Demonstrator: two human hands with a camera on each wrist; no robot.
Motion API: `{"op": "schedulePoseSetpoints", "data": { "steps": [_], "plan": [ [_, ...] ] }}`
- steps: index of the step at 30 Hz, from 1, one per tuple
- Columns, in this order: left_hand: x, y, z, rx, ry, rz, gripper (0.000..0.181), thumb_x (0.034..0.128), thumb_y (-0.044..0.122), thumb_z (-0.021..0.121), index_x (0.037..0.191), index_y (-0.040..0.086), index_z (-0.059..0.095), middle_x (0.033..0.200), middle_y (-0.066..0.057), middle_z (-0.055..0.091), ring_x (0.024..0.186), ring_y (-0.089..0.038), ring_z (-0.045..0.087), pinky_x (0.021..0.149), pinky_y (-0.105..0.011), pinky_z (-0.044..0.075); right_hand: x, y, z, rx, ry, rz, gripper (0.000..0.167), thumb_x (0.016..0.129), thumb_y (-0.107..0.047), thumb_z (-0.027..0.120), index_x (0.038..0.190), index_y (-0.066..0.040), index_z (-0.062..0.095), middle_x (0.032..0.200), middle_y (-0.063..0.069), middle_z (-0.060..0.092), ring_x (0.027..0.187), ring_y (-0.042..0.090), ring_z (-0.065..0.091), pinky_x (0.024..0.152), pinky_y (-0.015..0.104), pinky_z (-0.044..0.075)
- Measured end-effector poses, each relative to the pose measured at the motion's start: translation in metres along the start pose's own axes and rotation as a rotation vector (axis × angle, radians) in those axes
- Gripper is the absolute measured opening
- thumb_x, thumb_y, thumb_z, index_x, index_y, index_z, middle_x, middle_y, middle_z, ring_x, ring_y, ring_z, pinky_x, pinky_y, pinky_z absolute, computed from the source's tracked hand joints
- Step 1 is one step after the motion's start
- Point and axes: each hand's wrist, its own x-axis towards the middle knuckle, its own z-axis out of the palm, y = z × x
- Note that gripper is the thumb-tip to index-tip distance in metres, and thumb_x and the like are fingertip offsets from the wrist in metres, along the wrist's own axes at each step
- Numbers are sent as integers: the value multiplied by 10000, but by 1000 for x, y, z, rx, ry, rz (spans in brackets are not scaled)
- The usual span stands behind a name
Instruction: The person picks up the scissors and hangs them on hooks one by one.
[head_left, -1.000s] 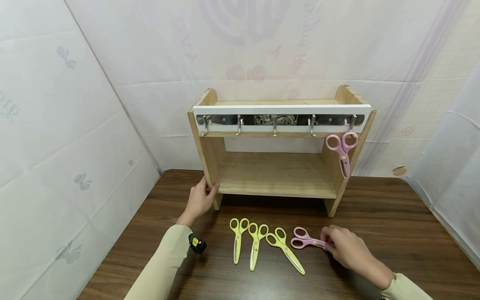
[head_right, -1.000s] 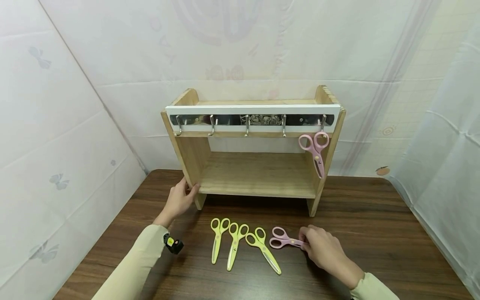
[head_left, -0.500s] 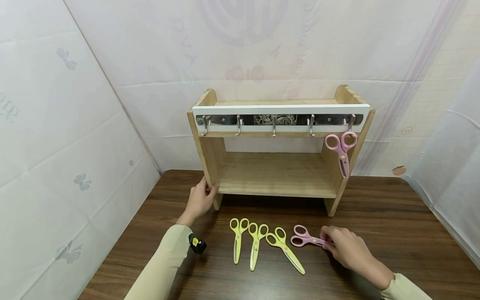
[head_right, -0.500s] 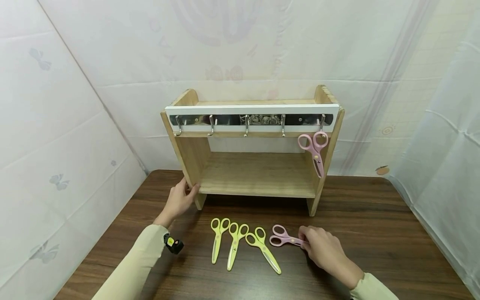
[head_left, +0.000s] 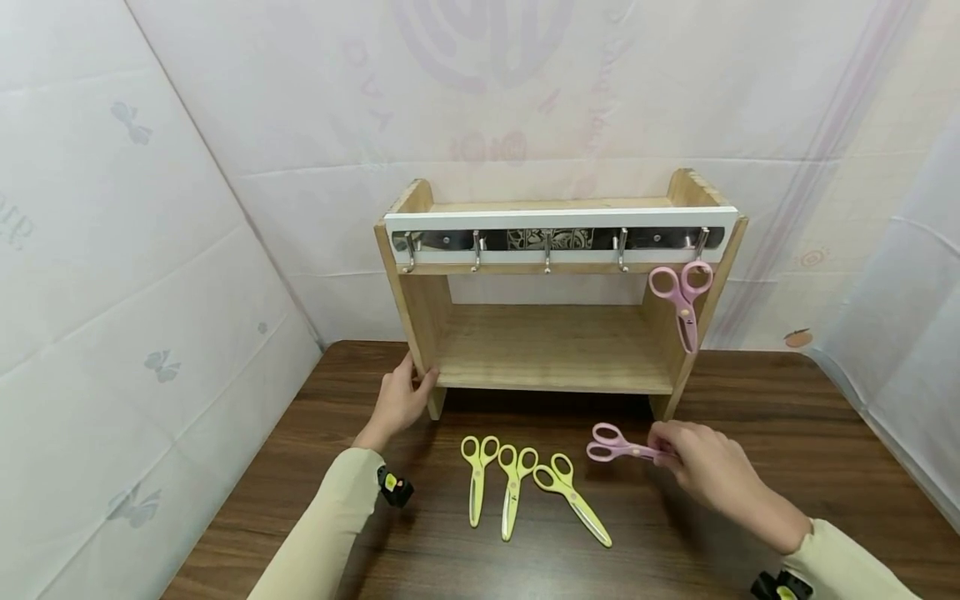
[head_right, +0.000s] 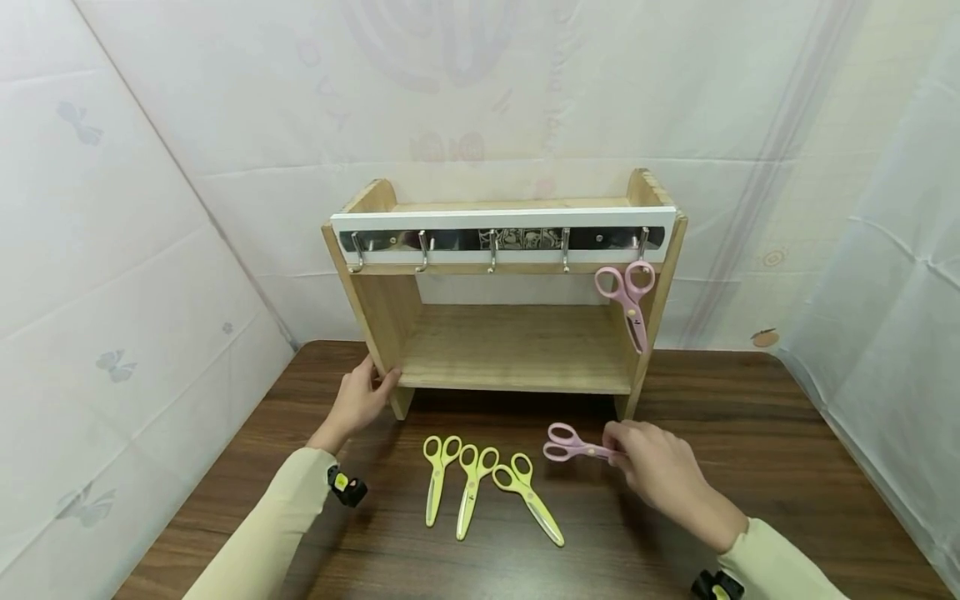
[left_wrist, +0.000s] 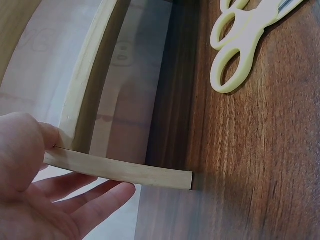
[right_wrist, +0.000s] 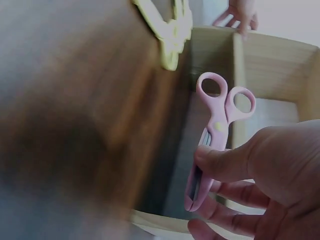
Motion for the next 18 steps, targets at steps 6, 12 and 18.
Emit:
{"op": "schedulePoseSetpoints", "data": {
  "steps": [6, 12, 18],
  "plan": [
    [0, 1, 0, 10, -35, -8, 453, 1082, 199, 563, 1470, -5, 451, 1295, -308, 633, 1155, -430, 664, 879, -541, 594, 14, -2, -29, -29, 137, -63, 252, 817, -80, 868, 860, -234, 673, 721, -159, 519, 599, 27, 424, 483, 262, 352],
    [-1, 2, 0, 5, -40, -13, 439, 1081, 187, 562, 1464, 0, 455, 1289, -305, 637, 1157, -430, 663, 889, -548, 588, 27, -5, -52, -39, 311, -147, 273, 768, -49, 883, 855, -217, 686, 749, -141, 593, 603, 14, 469, 477, 252, 387],
    [0, 1, -1, 10, -34, -5, 447, 1082, 179, 559, 1472, -7, 443, 1296, -309, 631, 1156, -436, 661, 887, -545, 590, 39, -13, -72, 10, 432, -180, 291, 744, 17, 882, 889, -167, 709, 786, -85, 666, 645, 53, 571, 520, 279, 482]
  ]
}}
